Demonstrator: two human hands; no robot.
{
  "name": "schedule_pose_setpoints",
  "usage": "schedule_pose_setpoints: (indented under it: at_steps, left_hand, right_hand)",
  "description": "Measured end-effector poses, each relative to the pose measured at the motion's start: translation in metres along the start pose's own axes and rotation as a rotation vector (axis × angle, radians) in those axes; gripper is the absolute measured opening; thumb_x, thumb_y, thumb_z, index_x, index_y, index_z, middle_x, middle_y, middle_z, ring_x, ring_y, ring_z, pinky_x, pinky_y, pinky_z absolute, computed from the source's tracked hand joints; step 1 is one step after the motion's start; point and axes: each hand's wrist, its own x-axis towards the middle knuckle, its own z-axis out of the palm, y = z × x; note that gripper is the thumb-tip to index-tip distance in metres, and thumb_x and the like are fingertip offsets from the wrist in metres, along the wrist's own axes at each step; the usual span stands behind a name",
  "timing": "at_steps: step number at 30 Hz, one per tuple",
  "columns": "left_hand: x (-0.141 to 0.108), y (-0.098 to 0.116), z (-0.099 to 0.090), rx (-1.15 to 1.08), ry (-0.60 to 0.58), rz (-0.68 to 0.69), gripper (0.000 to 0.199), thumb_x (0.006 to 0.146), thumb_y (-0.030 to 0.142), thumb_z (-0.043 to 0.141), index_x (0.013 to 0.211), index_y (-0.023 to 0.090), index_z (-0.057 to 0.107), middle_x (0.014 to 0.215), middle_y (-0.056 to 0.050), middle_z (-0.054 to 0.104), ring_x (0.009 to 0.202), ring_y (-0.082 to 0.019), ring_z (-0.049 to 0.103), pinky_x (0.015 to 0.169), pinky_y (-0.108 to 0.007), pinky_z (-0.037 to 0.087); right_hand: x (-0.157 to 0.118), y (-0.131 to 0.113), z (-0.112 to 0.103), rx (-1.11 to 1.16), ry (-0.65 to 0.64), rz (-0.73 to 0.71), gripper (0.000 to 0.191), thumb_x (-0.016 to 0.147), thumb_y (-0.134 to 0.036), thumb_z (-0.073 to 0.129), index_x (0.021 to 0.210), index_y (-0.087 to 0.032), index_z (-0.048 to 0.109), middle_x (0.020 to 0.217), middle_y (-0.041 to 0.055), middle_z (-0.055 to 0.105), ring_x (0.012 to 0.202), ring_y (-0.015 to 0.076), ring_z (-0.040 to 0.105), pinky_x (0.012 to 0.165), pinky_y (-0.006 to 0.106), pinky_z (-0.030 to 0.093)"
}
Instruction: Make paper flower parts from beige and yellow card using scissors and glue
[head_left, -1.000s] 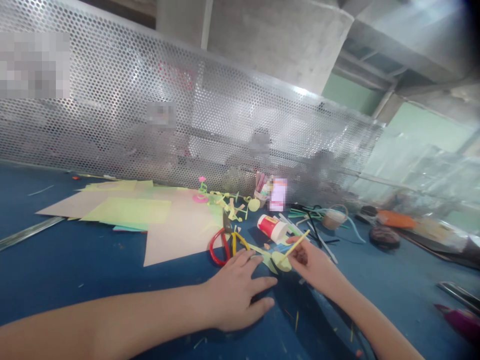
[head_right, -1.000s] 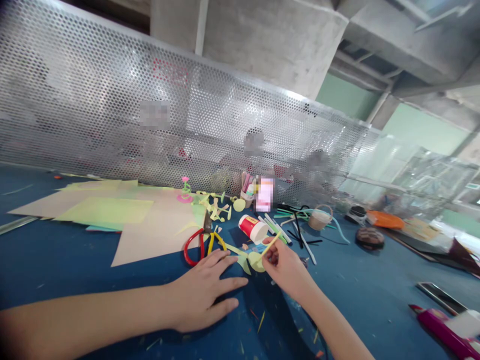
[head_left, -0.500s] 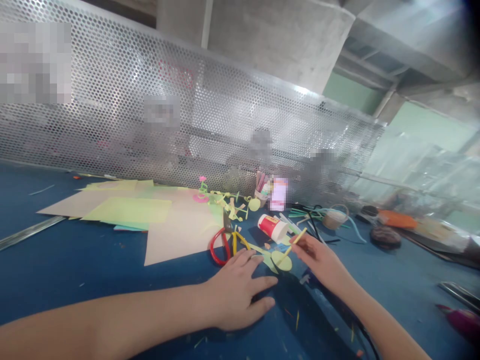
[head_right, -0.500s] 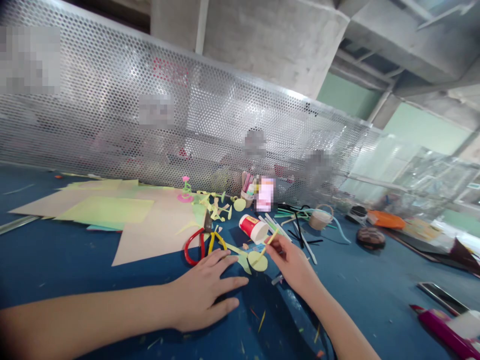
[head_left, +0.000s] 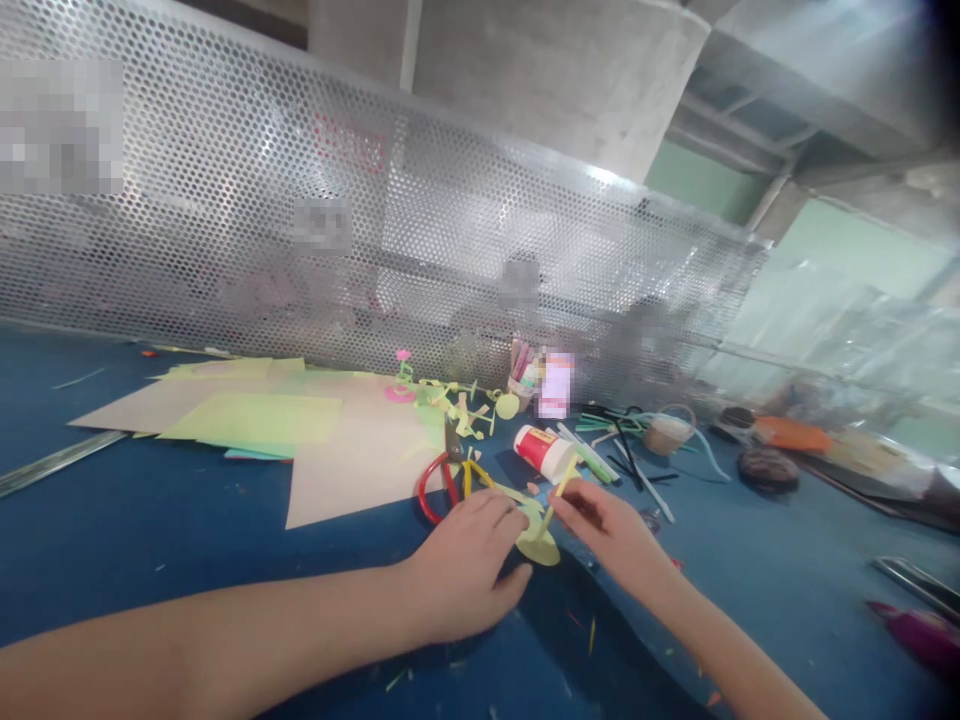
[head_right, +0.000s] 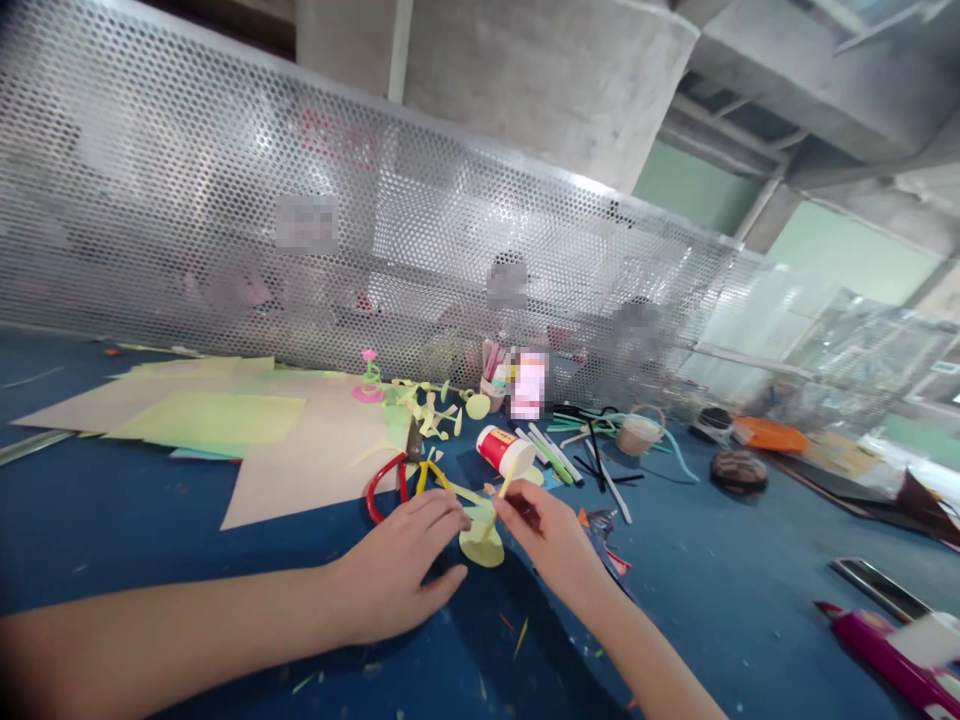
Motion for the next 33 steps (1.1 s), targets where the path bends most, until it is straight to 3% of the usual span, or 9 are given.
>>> schedule_pose_setpoints:
  at_steps: [4, 8, 16, 29, 33]
  left_hand:
    - [0.000, -0.001, 0.001, -0.011, -0.058, 0.117, 0.032, 0.083, 0.032, 0.047, 0.111, 0.018, 0.054, 0.116, -0.006, 0.056, 0.117, -0.022, 0.041, 0.106, -0.037, 0.025]
    - [-0.002, -0.004, 0.004, -0.020, -0.107, 0.118, 0.036, 0.086, 0.039, 0.042, 0.117, 0.026, 0.054, 0.119, -0.003, 0.056, 0.123, -0.024, 0.036, 0.107, -0.043, 0.020]
    - [-0.003, -0.005, 0.004, -0.022, -0.124, 0.114, 0.038, 0.087, 0.040, 0.040, 0.121, 0.029, 0.052, 0.120, -0.002, 0.055, 0.124, -0.025, 0.034, 0.106, -0.045, 0.021]
    - [-0.003, -0.007, 0.007, 0.015, -0.069, 0.148, 0.037, 0.086, 0.039, 0.041, 0.119, 0.028, 0.054, 0.121, -0.007, 0.050, 0.121, -0.026, 0.036, 0.104, -0.043, 0.026]
    - [-0.003, -0.005, 0.006, 0.026, -0.066, 0.145, 0.037, 0.086, 0.039, 0.041, 0.119, 0.028, 0.053, 0.122, -0.009, 0.047, 0.121, -0.027, 0.035, 0.102, -0.044, 0.028]
  right_hand:
    - [0.000, 0.005, 0.003, -0.009, -0.053, 0.000, 0.023, 0.082, -0.041, 0.049, 0.073, -0.020, 0.053, 0.068, -0.0011, 0.060, 0.064, 0.0148, 0.057, 0.063, 0.024, 0.047]
    - [0.000, 0.012, 0.003, 0.056, -0.093, 0.033, 0.020, 0.081, -0.038, 0.050, 0.077, -0.019, 0.055, 0.070, -0.0001, 0.061, 0.066, 0.0156, 0.059, 0.063, 0.025, 0.049]
    - [-0.002, 0.010, 0.006, 0.055, -0.141, 0.047, 0.016, 0.078, -0.032, 0.055, 0.086, -0.018, 0.059, 0.080, 0.0041, 0.069, 0.076, 0.0199, 0.065, 0.072, 0.031, 0.051]
    - [0.000, 0.016, -0.001, 0.053, -0.195, 0.023, 0.019, 0.076, -0.029, 0.059, 0.092, -0.019, 0.056, 0.081, 0.0028, 0.066, 0.072, 0.0163, 0.062, 0.069, 0.028, 0.051]
    - [-0.003, 0.014, -0.008, 0.018, -0.203, 0.055, 0.027, 0.074, -0.029, 0.061, 0.098, -0.019, 0.053, 0.082, 0.0022, 0.062, 0.070, 0.0154, 0.059, 0.068, 0.028, 0.049]
